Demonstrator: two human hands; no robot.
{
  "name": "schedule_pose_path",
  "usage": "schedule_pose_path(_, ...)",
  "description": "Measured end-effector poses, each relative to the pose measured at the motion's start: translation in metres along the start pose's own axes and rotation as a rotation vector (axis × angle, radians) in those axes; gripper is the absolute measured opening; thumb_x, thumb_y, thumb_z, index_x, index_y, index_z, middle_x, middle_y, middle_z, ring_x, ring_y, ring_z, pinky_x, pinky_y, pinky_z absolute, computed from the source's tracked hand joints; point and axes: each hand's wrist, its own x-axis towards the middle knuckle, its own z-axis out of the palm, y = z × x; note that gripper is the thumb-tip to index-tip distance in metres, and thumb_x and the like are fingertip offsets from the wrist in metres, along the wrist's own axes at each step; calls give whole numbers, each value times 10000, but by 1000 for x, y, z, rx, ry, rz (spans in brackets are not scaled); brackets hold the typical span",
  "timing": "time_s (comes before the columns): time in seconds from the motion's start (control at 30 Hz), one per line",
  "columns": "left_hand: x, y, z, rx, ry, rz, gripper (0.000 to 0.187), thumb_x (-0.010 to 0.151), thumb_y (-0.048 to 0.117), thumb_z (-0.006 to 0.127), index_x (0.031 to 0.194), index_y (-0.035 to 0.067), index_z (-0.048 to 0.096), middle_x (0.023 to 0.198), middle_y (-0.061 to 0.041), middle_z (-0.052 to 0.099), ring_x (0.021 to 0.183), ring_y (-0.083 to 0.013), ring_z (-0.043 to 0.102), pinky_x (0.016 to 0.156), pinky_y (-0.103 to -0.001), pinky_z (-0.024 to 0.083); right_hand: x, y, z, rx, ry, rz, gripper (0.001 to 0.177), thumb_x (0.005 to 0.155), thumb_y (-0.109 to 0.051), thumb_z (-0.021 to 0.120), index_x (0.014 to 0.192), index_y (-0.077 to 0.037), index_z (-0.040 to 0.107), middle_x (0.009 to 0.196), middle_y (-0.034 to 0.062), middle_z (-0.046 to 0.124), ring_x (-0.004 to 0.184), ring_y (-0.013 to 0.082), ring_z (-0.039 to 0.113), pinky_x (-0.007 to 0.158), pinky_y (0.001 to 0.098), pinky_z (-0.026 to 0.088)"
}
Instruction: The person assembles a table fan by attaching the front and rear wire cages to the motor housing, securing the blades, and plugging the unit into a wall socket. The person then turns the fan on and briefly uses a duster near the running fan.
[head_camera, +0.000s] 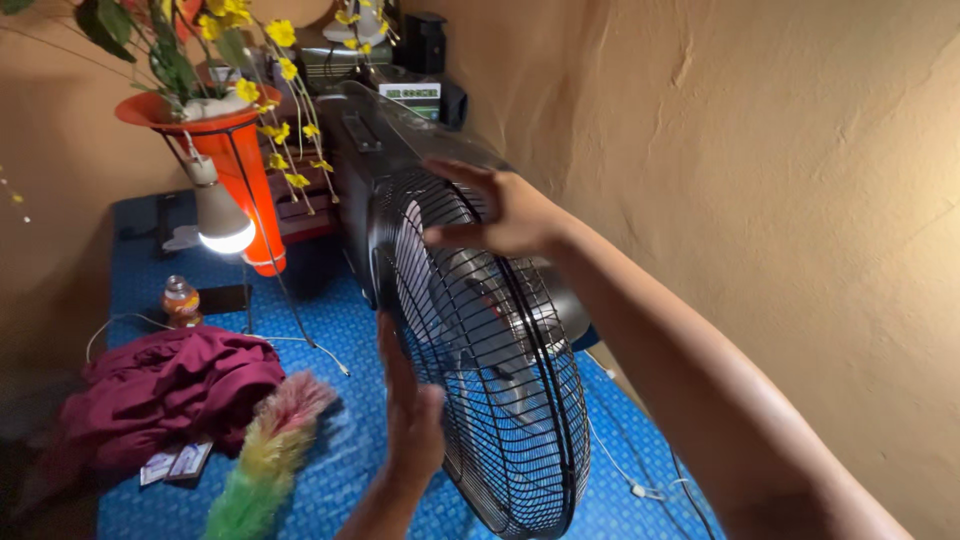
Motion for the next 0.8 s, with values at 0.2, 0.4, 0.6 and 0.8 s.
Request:
schedule_pose_path(0.2, 46, 90, 31, 428, -145, 92, 1139, 712, 605, 784, 1593, 117, 251, 1657, -318, 97, 1507, -516, 73, 1159, -599, 80, -33, 2, 8, -41, 281, 333, 587, 948, -434, 708, 1384, -55, 601, 1390, 113, 666, 1278, 214, 629, 1089, 322, 503)
schedule_pose_path(0.4, 71, 73, 24, 180, -35, 12, 835, 899, 497, 683, 1592, 142, 381, 1684, -318, 213, 1568, -464, 221, 1242, -527, 205, -129, 12, 32, 464, 230, 330, 666, 1056, -486, 512, 1537, -29, 456, 1560, 118, 512, 1452, 250, 453, 1170, 372, 357)
schedule_pose_path(0.6, 55, 62, 28, 225, -13, 25, 798, 956, 495, 643, 1618, 145, 367, 1708, -297, 226, 1603, -431, 232, 1295, -514, 160, -163, 26, 78, 1028, 219, 336, 778, 1034, -521, 432, 1666, -157, 159, 1609, 147, 385, 1458, 276, 393, 1185, 417, 304)
schedule_pose_path(0.8, 9, 84, 11, 246, -191, 288, 1154, 761, 588, 758, 1645, 131, 173, 1664, -394, 34, 1575, -547, 51, 1240, -668, 63, -169, 26, 79, 855, 295, 384, 752, 1052, -485, 431, 1646, -73, 228, 1647, 130, 388, 1501, 233, 366, 1220, 360, 260)
